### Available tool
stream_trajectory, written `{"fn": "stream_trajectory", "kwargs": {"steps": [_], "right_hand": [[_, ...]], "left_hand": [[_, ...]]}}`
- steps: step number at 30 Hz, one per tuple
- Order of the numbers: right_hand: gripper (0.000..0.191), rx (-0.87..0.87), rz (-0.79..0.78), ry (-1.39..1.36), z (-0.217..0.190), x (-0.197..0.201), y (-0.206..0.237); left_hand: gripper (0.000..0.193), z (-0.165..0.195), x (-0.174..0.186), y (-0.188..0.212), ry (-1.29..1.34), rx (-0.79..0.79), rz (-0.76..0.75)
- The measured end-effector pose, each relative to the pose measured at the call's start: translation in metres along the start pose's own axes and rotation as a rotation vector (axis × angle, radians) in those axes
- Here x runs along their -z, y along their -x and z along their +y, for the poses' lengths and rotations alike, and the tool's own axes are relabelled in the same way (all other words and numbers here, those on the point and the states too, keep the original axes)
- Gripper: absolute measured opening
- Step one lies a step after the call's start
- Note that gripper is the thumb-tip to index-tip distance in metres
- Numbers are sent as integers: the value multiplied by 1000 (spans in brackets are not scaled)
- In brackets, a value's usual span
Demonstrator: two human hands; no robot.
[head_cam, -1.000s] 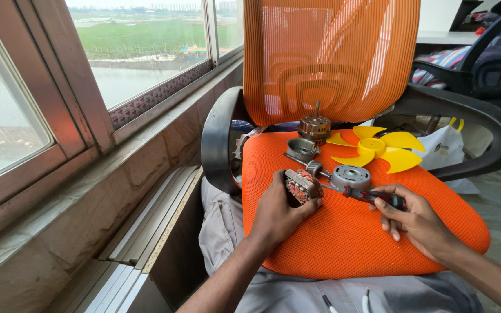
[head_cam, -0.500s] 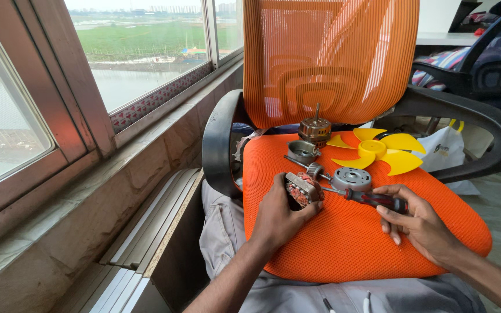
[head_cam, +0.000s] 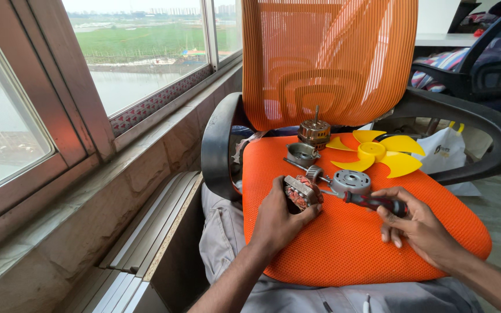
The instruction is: The person sits with a disassembled electric fan laid on a chair seat and works on the fan motor using a screwdriver and pliers. They hold the copper-wound motor stator, unscrew and pry components, detach wires, and fit parts of the motor housing back together by hand.
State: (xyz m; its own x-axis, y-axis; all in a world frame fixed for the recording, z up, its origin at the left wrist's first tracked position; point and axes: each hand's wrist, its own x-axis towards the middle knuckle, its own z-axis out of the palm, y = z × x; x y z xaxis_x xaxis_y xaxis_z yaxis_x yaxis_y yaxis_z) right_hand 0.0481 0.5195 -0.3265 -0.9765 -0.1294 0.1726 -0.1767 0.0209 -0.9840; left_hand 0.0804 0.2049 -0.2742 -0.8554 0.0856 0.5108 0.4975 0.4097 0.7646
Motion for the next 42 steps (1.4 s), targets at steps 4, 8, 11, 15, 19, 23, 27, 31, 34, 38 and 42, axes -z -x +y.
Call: {"fn": "stream_trajectory", "kwargs": {"steps": [4,8,11,15,19,23,27,31,34,38,42], "right_hand": [[41,47,-37,-87,3,1,-4],[40,0,12,-27,1,-2,-3],[39,22,40,-4,-3,-8,-1],[35,12,90,24,-6,-14,0],[38,6,68,8,-7,-13,-1],[42,62,-12,19,-4,-11,1],[43,-1,43,30,-6,-12,-2],[42,-40,68,3,-6,-10,-3],[43,11,-15,-7,-4,-7,-2],[38,-32,21,23,-1,-6,-5],[37,-16,5,-20,0,-4,-4]], "left_hand": [[73,-2,2,-1,28,16,-21],[74,-2,3,-2,46,5,-18],[74,-2,4,-2,30,0,-15],[72,-2,3,-2,42,26,-22],[72,-4,3,-2,33,0,-19],[72,-5,2,-2,27,-3,-18],[72,-4,2,-2,-1,-17,-6],[73,-4,2,-3,13,13,-17],[73,-4,2,-3,29,12,-17],[73,-4,2,-2,33,5,-15],[71,-3,2,-2,24,2,-12]]}}
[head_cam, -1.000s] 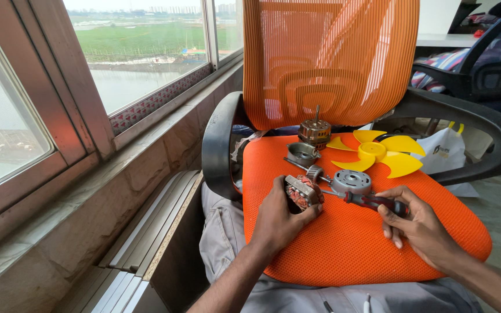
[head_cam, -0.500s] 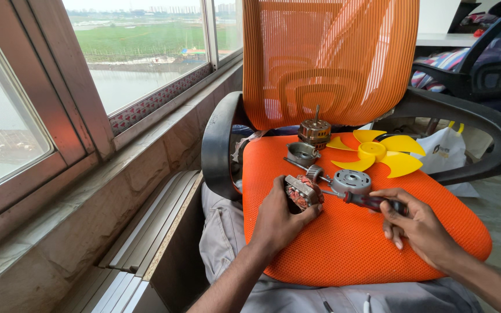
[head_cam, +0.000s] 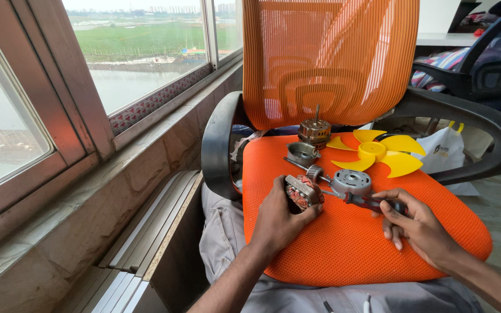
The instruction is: The person sits with a disassembled electric fan laid on a chair seat and works on the fan motor using a screwdriver and pliers. They hold the copper-wound motor stator, unscrew and pry components, detach wires, and fit parts of the motor housing back together by hand.
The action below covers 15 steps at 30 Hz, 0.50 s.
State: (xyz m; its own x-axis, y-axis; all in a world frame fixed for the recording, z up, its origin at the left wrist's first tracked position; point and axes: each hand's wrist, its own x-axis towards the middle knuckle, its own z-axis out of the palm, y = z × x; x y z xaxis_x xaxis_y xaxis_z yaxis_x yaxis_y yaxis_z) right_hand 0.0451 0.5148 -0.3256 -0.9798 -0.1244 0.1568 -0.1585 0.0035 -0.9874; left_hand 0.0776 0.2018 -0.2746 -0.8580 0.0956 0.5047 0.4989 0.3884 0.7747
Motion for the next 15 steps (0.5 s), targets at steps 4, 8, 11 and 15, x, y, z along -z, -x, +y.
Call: {"fn": "stream_trajectory", "kwargs": {"steps": [4,8,11,15], "right_hand": [[41,36,-28,51,2,1,0],[37,-34,86,-29,3,2,-5],[39,-21,67,-62,4,3,-5],[39,38,19,-10,8,3,-2]], "left_hand": [[69,1,0,0,3,22,-7],[67,2,0,0,-4,-2,-13],[68,2,1,1,17,5,-24],[70,1,0,1,8,15,-19]]}}
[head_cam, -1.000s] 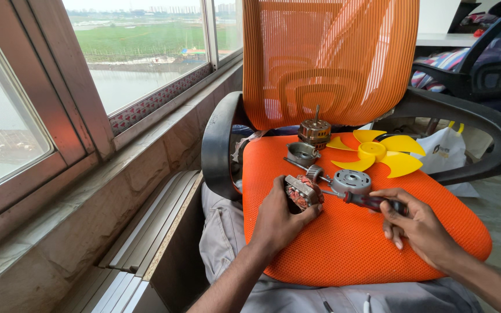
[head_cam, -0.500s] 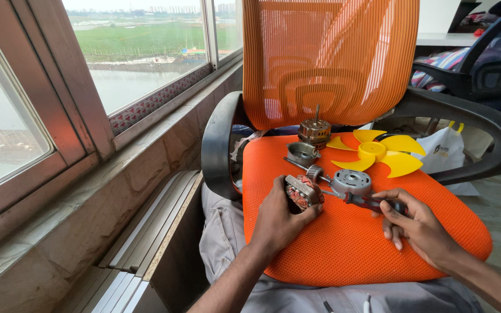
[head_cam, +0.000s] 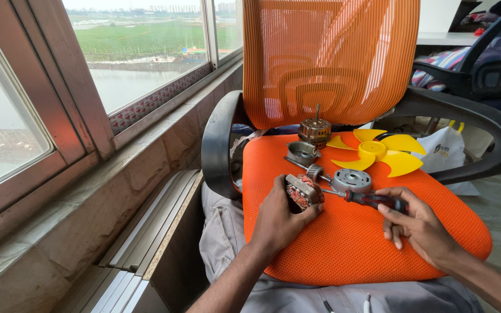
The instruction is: The person sits with a disassembled electric fan laid on a chair seat and works on the fan motor using a screwdriver and pliers. They hold the copper-wound motor stator, unscrew and pry components, detach wires, and fit parts of the motor housing back together by hand.
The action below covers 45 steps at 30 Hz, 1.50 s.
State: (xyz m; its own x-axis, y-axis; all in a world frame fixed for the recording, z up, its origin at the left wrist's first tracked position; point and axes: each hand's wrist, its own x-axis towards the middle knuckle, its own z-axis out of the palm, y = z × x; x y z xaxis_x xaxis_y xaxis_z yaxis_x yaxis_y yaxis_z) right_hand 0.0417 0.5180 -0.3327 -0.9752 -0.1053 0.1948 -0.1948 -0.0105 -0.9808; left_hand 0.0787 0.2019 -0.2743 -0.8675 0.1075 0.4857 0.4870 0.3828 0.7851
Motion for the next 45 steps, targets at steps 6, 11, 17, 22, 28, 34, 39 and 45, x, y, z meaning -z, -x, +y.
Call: {"fn": "stream_trajectory", "kwargs": {"steps": [6,11,17,22,28,34,39,45], "right_hand": [[40,-28,7,-6,-3,0,-2],[42,-44,43,12,-4,-1,-1],[40,-69,35,-138,-7,5,-5],[41,-56,11,-192,-7,10,-5],[41,-59,28,-209,-9,7,-6],[44,-59,36,-84,-13,0,-3],[44,-93,96,11,-18,-13,2],[45,-88,92,10,-19,-19,6]], "left_hand": [[73,-1,-1,0,-20,-29,19],[71,1,0,0,-21,0,-3],[67,-2,-1,1,27,-41,-14],[82,-9,-1,-2,-18,-156,107],[83,-10,-1,-6,271,155,48],[72,-14,-9,-9,-7,-68,214],[78,-21,-2,-7,117,26,139],[112,-21,-4,-3,-183,-146,170]]}}
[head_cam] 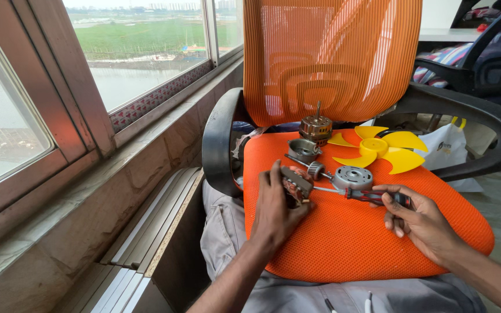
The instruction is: The person sits with a disassembled electric fan laid on a chair seat and works on the fan motor using a screwdriver and pliers. They hold the copper-wound motor stator, unscrew and pry components, detach wires, and fit parts of the motor housing back together by hand.
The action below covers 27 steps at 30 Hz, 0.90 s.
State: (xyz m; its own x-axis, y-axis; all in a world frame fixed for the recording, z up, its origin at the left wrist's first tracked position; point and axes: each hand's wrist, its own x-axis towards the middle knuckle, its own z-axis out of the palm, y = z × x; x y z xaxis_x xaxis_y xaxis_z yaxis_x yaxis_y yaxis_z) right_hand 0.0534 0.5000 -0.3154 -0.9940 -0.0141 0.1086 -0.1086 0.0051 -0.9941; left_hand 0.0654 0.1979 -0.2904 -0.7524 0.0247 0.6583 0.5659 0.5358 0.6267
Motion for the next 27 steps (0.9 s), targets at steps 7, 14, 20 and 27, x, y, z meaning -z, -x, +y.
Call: {"fn": "stream_trajectory", "kwargs": {"steps": [7,14,20,27], "right_hand": [[43,-29,0,-89,8,10,-9],[41,3,-2,-148,15,15,-11],[38,34,30,-178,13,13,-12],[37,32,42,-244,13,21,-16]], "left_hand": [[89,2,5,-2,69,97,70],[92,9,-2,-1,105,-104,21],[94,11,-5,-13,102,-170,159],[89,20,-2,-61,98,-132,170]]}}
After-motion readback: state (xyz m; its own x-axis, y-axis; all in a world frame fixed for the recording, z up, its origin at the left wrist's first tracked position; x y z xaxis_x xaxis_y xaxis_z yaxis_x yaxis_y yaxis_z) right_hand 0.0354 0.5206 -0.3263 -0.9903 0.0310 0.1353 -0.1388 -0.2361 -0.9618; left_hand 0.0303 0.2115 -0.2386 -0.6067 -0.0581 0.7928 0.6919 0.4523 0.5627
